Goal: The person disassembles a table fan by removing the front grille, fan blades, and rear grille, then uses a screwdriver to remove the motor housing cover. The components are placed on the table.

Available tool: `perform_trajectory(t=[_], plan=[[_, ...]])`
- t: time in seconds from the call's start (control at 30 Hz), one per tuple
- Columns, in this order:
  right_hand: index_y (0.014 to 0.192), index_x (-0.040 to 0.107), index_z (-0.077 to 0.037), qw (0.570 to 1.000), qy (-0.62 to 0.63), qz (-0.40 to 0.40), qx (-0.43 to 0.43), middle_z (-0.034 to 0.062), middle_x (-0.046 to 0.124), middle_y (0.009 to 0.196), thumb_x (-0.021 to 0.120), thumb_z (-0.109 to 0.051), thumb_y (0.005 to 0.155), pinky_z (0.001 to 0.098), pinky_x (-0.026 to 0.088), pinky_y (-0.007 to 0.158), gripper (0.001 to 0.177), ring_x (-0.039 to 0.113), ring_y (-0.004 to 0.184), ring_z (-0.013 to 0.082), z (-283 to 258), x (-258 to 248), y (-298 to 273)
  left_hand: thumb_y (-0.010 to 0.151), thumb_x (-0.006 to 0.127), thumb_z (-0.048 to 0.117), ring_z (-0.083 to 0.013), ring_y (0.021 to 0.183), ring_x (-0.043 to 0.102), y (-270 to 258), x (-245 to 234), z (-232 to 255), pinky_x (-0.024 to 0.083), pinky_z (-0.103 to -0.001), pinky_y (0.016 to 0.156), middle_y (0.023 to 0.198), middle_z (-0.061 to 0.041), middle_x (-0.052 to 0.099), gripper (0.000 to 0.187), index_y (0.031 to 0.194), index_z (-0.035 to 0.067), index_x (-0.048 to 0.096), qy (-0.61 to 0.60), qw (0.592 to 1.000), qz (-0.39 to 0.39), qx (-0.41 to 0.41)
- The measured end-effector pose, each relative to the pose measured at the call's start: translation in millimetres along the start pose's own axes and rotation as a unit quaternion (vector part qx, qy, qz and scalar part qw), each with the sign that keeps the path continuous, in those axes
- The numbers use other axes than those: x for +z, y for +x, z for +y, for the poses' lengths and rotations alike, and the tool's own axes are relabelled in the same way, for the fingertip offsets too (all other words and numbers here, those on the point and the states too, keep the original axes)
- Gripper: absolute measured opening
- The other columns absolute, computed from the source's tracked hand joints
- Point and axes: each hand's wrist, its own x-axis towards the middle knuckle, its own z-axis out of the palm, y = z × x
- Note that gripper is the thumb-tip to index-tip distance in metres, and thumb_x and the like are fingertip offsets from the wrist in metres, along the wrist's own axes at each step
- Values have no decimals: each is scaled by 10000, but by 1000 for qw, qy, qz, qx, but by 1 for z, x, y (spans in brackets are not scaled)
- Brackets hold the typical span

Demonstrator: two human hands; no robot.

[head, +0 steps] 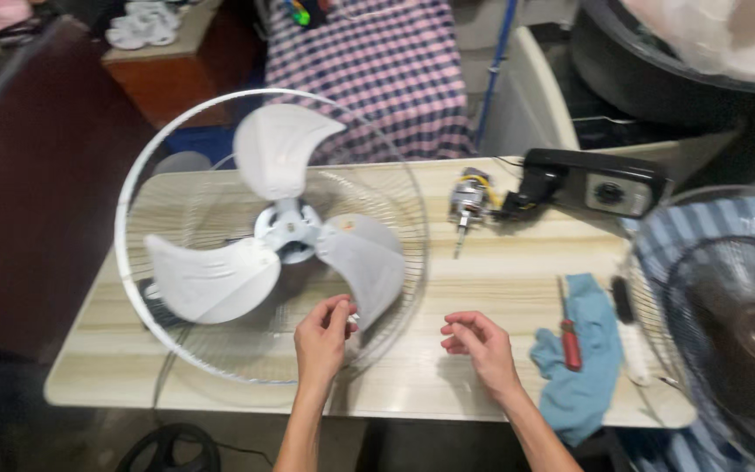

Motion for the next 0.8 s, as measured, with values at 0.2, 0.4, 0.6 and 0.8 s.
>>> perform_trajectory(t=[0.2,0.4,0.6,0.8], plan=[[1096,732,-7,991,-106,35,-69,53,748,907,669,-135,945,265,550,721,207,683,809,113,-11,86,18,949,641,226,-120,691,702,15,-86,0,530,-258,619,929,-72,794,310,1146,10,744,78,995,58,-32],[1052,751,-27,975,-150,158,-47,32,759,863,677,-148,930,258,551,723,187,701,793,114,9,86,14,967,638,208,-122,689,666,26,-106,-29,527,-248,613,944,-93,784,303,1155,-9,735,11,999,2,-43],[1076,750,-71,870,-368,310,-107,114,759,951,662,-190,934,362,556,786,205,721,847,244,48,-24,14,950,639,226,-99,664,667,30,-59,-40,481,-246,545,924,-69,781,302,1137,9,736,6,995,-77,-67],[1143,737,-83,712,-579,387,-93,177,727,1055,694,-209,863,496,495,953,310,644,1046,400,56,-139,4,950,664,226,-95,636,648,15,-1,-37,509,-229,562,884,-81,782,296,1118,-1,753,-8,994,-90,-63]])
